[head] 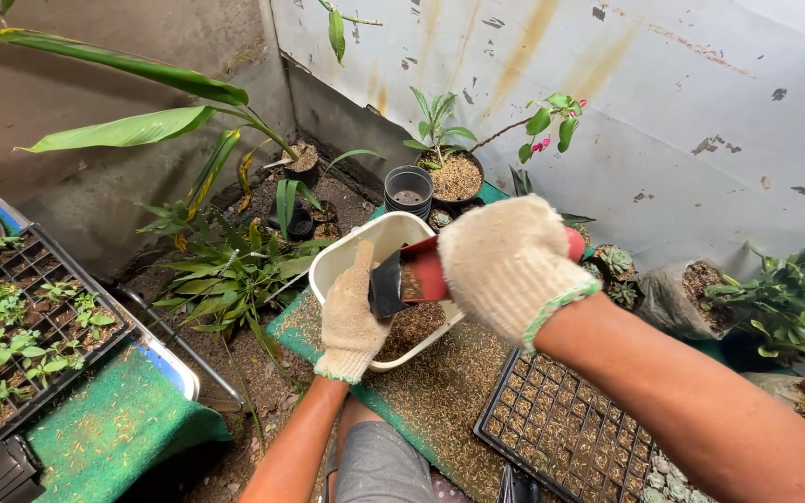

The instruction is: The person fills small black plastic nursery pots with soil using a red scoop and a white bucket. They then place small succulent plants into the soil-filled pots and arrange them into a black seedling tray.

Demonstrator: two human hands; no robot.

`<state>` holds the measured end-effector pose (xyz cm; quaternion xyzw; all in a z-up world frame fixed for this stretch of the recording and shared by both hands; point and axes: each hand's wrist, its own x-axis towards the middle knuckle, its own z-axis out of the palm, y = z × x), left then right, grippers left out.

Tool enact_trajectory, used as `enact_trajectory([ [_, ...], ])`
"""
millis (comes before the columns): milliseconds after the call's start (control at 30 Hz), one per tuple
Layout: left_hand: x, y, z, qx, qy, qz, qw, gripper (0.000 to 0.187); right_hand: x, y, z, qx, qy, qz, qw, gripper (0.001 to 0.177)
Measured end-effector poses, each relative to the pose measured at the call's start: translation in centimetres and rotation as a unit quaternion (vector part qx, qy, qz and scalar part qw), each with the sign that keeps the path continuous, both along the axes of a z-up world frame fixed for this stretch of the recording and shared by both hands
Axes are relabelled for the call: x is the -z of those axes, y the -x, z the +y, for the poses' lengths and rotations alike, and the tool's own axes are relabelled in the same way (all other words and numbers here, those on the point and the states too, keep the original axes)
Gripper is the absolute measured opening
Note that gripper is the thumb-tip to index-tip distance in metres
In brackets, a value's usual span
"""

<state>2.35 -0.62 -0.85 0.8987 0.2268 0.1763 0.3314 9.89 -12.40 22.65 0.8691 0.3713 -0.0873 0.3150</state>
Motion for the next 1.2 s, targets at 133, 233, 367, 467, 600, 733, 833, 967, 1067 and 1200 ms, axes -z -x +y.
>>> enact_trajectory([
  [133,4.9,-0.5,0.7,0.016,-0.027,-0.186,0.982,0.102,-0.6,1.1,0.8,-0.013,-0.013,-0.041,0.999,0.020],
  [233,6.1,-0.8,0.9,0.014,-0.022,-0.193,0.981,0.107,-1.3,2.1,0.5,-0.024,-0.018,-0.066,0.997,0.016],
  [367,5.0,-0.1,0.6,-0.019,0.001,-0.226,0.974,0.102,-2.9,3.3,-0.8,-0.052,-0.023,-0.094,0.994,0.012],
  [467,5.0,0.1,0.8,-0.008,0.002,-0.223,0.975,0.102,-2.9,2.1,-5.5,-0.085,-0.106,-0.158,0.978,0.027],
  [600,3.9,0.5,0.4,-0.017,0.016,-0.262,0.965,0.096,-0.2,0.7,-7.7,-0.057,-0.075,-0.277,0.956,0.026],
  [733,0.0,0.5,-0.1,-0.065,0.073,-0.166,0.981,0.082,6.3,-1.7,-3.6,0.106,0.011,-0.088,0.990,0.027],
  [833,-2.7,0.5,-0.5,-0.103,0.131,-0.076,0.983,0.069,13.3,-3.3,0.2,0.114,-0.057,-0.033,0.991,0.012],
  [967,-4.8,0.6,-0.8,-0.136,0.272,-0.102,0.947,0.067,22.8,-5.1,3.7,-0.056,0.029,-0.025,0.998,0.007],
  [1067,-1.1,0.7,-0.4,-0.120,0.129,-0.102,0.979,0.074,26.1,-6.3,4.9,-0.047,0.005,-0.072,0.996,0.007],
  [1200,-0.9,0.4,-0.5,-0.127,0.125,-0.070,0.982,0.077,25.1,-3.5,5.0,-0.094,-0.061,0.033,0.993,0.015],
])
